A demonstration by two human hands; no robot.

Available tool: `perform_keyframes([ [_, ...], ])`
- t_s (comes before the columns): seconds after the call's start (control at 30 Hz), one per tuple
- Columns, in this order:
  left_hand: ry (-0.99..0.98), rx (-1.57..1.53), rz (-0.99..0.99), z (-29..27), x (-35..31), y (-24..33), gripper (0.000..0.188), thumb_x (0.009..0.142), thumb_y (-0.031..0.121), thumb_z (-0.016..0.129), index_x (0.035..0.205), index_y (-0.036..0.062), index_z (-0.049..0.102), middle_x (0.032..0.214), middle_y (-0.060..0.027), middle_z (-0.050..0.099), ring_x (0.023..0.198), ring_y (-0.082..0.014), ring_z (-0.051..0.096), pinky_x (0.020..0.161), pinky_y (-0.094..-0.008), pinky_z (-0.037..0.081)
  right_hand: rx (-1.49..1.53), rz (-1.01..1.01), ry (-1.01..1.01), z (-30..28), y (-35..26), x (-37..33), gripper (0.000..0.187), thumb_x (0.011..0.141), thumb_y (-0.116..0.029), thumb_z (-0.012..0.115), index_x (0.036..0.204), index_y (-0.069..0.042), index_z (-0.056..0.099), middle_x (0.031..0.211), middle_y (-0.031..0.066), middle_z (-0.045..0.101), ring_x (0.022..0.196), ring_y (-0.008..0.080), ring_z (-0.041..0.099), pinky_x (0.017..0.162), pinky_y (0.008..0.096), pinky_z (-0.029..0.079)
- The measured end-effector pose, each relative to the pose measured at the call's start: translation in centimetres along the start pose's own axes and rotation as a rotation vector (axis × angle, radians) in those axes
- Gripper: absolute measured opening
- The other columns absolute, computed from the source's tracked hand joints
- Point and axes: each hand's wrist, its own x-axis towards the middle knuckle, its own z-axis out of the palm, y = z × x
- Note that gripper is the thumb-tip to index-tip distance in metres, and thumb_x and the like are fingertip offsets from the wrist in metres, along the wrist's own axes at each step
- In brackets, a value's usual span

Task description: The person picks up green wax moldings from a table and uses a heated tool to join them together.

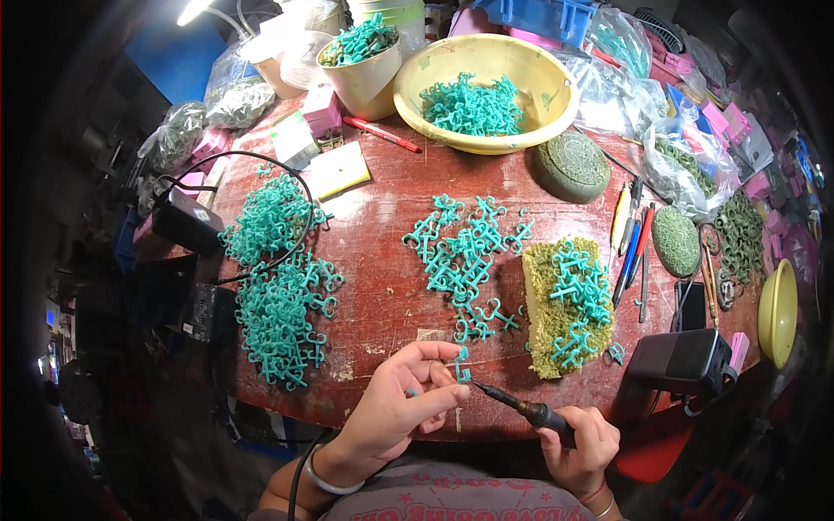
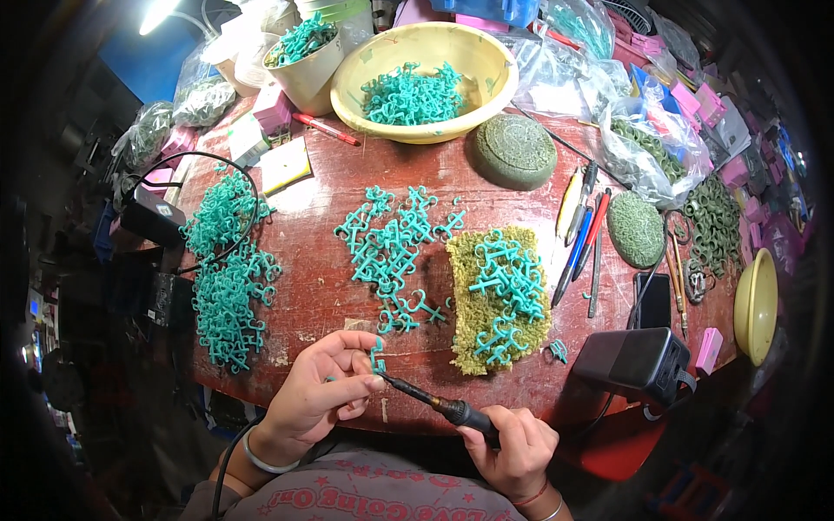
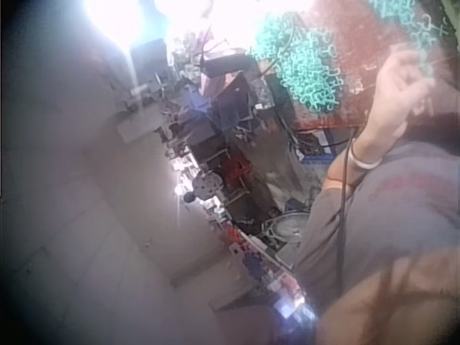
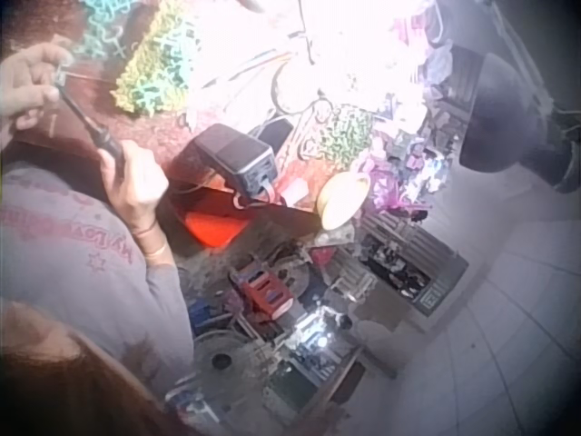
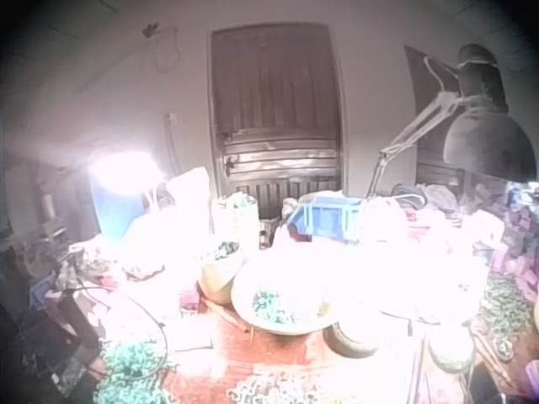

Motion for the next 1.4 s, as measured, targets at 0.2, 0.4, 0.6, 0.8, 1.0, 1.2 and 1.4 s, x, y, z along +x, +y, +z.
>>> perform_keyframes([
  [0.2,0.008,0.009,0.000,0.2,0.0,0.2,0.044,0.086,-0.009,0.067,0.125,-0.0045,0.048,0.082,-0.0056,0.060,0.060,-0.0059,0.050,0.048,-0.0206,0.038,0.003,0.015,0.009,0.0,-0.1,0.0,0.029,0.084,-0.027,0.079,0.091,-0.003,0.065,0.070,0.0056,0.059,0.055,0.0228,0.057,0.048,0.0332,0.043],
  [0.4,0.021,0.031,0.000,0.2,0.0,0.1,0.044,0.087,-0.008,0.068,0.125,-0.0047,0.048,0.082,-0.0052,0.058,0.058,-0.0067,0.048,0.048,-0.0216,0.038,-0.078,0.117,0.098,-1.7,-0.2,-0.8,0.028,0.088,-0.029,0.074,0.093,-0.003,0.065,0.074,0.0095,0.062,0.060,0.0286,0.060,0.054,0.0374,0.048],
  [0.6,0.036,0.053,0.004,0.5,-0.2,0.2,0.044,0.087,-0.007,0.069,0.125,-0.0046,0.048,0.083,-0.0054,0.058,0.058,-0.0063,0.047,0.049,-0.0217,0.038,-0.325,0.216,-0.036,-3.6,0.5,-1.8,0.028,0.091,-0.029,0.069,0.094,-0.002,0.062,0.077,0.0107,0.059,0.063,0.0302,0.058,0.056,0.0390,0.043],
  [0.8,0.025,0.052,0.014,0.5,-0.1,0.1,0.044,0.086,-0.007,0.069,0.125,-0.0049,0.048,0.082,-0.0052,0.059,0.058,-0.0060,0.048,0.048,-0.0215,0.038,-0.136,0.096,0.107,-2.4,0.2,-1.2,0.027,0.086,-0.026,0.077,0.094,-0.003,0.064,0.075,0.0099,0.062,0.058,0.0275,0.059,0.051,0.0362,0.046],
  [1.0,0.025,0.074,0.016,0.3,-0.1,0.1,0.044,0.086,-0.007,0.069,0.125,-0.0048,0.048,0.082,-0.0048,0.059,0.058,-0.0057,0.049,0.048,-0.0205,0.039,0.043,0.016,-0.011,-0.6,-0.2,0.1,0.025,0.083,-0.021,0.080,0.092,-0.003,0.064,0.070,0.0072,0.059,0.055,0.0247,0.058,0.048,0.0349,0.044],
  [1.2,0.017,0.067,0.015,0.3,-0.1,0.0,0.045,0.086,-0.008,0.069,0.126,-0.0041,0.048,0.082,-0.0045,0.059,0.059,-0.0053,0.050,0.048,-0.0198,0.039,0.025,0.003,-0.009,-0.4,-0.2,0.1,0.026,0.082,-0.021,0.080,0.092,-0.003,0.064,0.069,0.0068,0.058,0.054,0.0240,0.057,0.048,0.0341,0.044],
  [1.4,0.020,0.053,0.013,0.2,-0.1,0.0,0.045,0.086,-0.008,0.069,0.126,-0.0037,0.049,0.082,-0.0042,0.060,0.061,-0.0054,0.051,0.049,-0.0201,0.039,0.024,0.006,-0.018,-0.4,-0.2,0.1,0.026,0.082,-0.021,0.080,0.091,-0.003,0.064,0.069,0.0069,0.058,0.054,0.0243,0.057,0.047,0.0345,0.044],
])
